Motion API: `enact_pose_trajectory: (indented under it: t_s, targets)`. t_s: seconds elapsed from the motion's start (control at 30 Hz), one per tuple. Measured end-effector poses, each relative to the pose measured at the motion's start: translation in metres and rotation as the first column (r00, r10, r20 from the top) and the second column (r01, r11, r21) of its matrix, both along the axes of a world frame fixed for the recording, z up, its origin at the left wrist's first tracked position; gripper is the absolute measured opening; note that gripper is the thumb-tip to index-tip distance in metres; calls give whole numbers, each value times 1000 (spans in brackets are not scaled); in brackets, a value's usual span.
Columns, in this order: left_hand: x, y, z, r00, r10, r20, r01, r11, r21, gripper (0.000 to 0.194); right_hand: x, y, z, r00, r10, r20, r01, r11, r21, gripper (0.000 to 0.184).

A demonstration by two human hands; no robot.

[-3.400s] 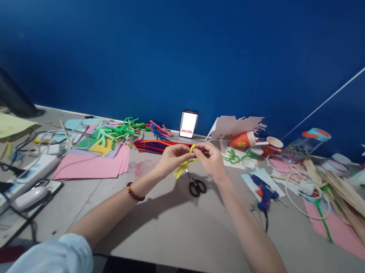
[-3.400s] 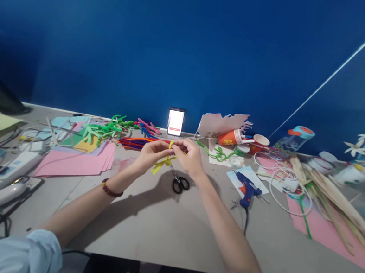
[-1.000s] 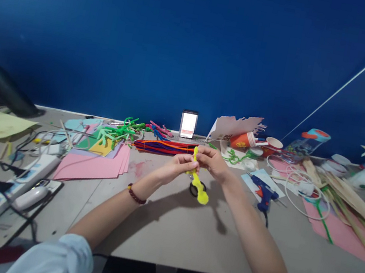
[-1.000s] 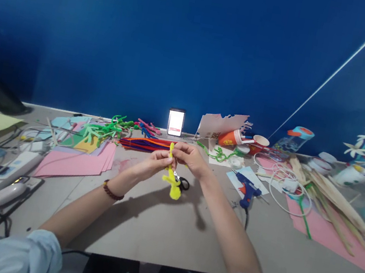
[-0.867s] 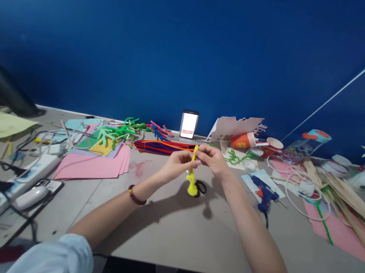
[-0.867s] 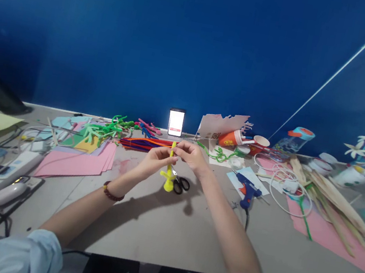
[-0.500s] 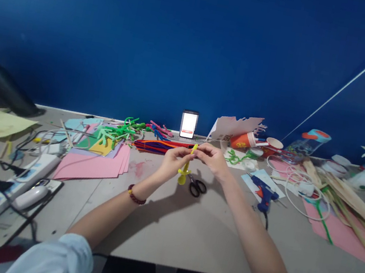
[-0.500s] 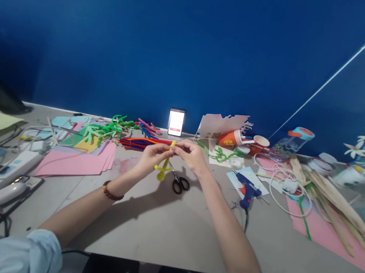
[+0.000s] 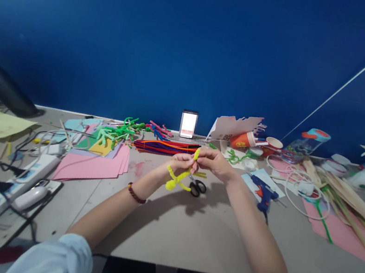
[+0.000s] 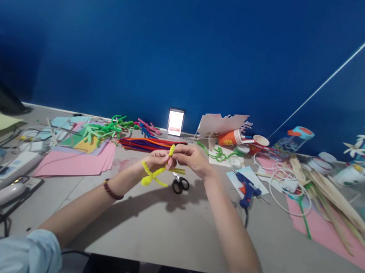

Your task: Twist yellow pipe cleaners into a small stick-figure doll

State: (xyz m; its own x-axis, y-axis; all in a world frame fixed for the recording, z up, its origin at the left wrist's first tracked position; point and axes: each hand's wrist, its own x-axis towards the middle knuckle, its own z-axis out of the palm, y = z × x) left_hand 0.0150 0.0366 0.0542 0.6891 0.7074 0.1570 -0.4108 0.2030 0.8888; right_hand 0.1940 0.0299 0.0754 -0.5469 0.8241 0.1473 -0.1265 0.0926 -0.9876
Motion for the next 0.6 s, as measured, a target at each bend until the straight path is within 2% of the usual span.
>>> enact_pose_trajectory:
  t_s: [0.13,0.27,0.33,0.43,0.6]
  targets:
    - [-2,4,-1,989,-144,-39,146,989,37,37,-3,-2,-3,999,49,-9,-49,997,-61,30]
    - [-2,3,0,981,-183,-59,183,983,4,40,-7,-3,-4,999,-27,-30,25,998,-51,28]
    - [0,0,1,989,-144,-42,143,989,-39,40,-8,-2,-4,995,-94,-26,93,995,-34,26]
    - [3,-2,3,999,0,-49,-8,989,-151,32,-11,1,-4,976,-217,-4,217,976,-18,28]
    - [-1,7,3,974,211,-82,-226,926,-304,27,-16,4,-5,882,-472,-3,472,882,-4,30]
